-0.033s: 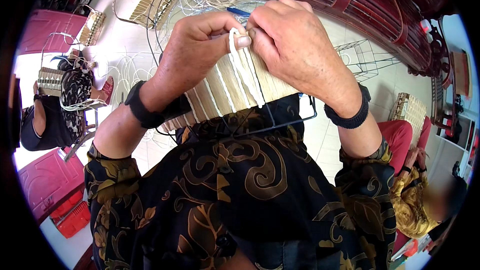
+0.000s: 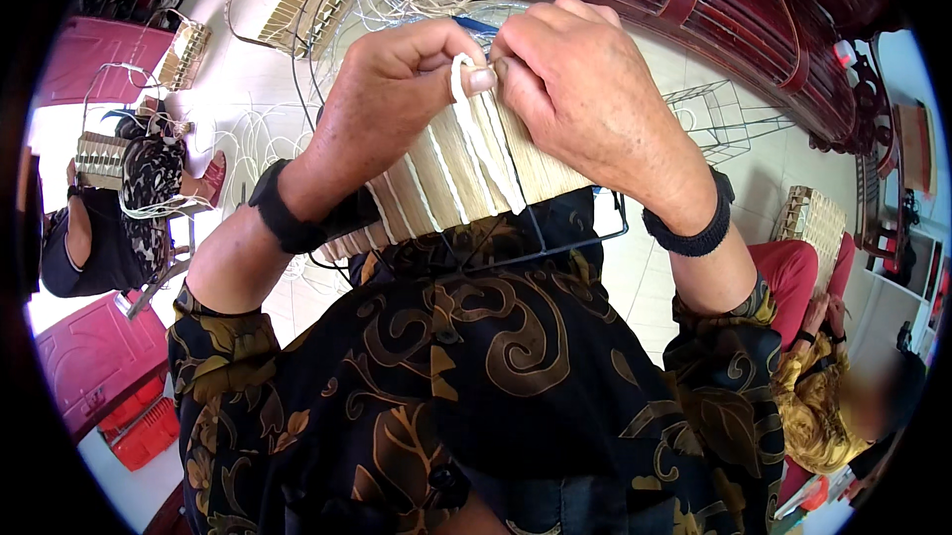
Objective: The person is weaving light-colored strips into a metal wire frame by hand, pulling a white cord through the strips and frame to secure them.
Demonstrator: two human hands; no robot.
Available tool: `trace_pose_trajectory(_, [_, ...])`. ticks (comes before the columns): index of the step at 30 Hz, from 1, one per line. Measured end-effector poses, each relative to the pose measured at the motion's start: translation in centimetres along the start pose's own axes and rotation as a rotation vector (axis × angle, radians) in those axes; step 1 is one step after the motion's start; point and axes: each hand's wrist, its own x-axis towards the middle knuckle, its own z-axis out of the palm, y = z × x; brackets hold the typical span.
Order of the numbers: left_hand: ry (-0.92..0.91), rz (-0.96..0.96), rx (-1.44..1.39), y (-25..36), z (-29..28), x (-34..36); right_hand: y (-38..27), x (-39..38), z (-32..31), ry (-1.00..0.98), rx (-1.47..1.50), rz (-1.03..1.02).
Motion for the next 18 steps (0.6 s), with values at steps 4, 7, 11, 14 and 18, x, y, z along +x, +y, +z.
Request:
trace_pose_trajectory(4, [0.048,-0.032,0.052,0.29,-0.05,0.04,-0.18,-0.3,0.22,-0.006,-0.002,0.015])
trace_pose_trajectory(7, [0.017,-0.069,-0.005,-0.04,-0.09,0.37,-0.37,-0.31,0.24,-0.006,-0.014,0.016])
trace_pose_trajectory(11, [-0.011,-0.125,-0.083,-0.27,-0.06,0.56,-0.45,-0.3,0.08,-0.004,-0.012,0.016])
trace_pose_trajectory(14, [-0.018,-0.155,-0.174,-0.64,0.07,0.51,-0.55,-0.29,0.04,0.0,-0.004,0.023])
trace_pose_trajectory(18, [-0.075,-0.281,-0.352,-0.69,-0.24,0.74,-0.44,-0.28,-0.04,-0.006,0.015,0.021])
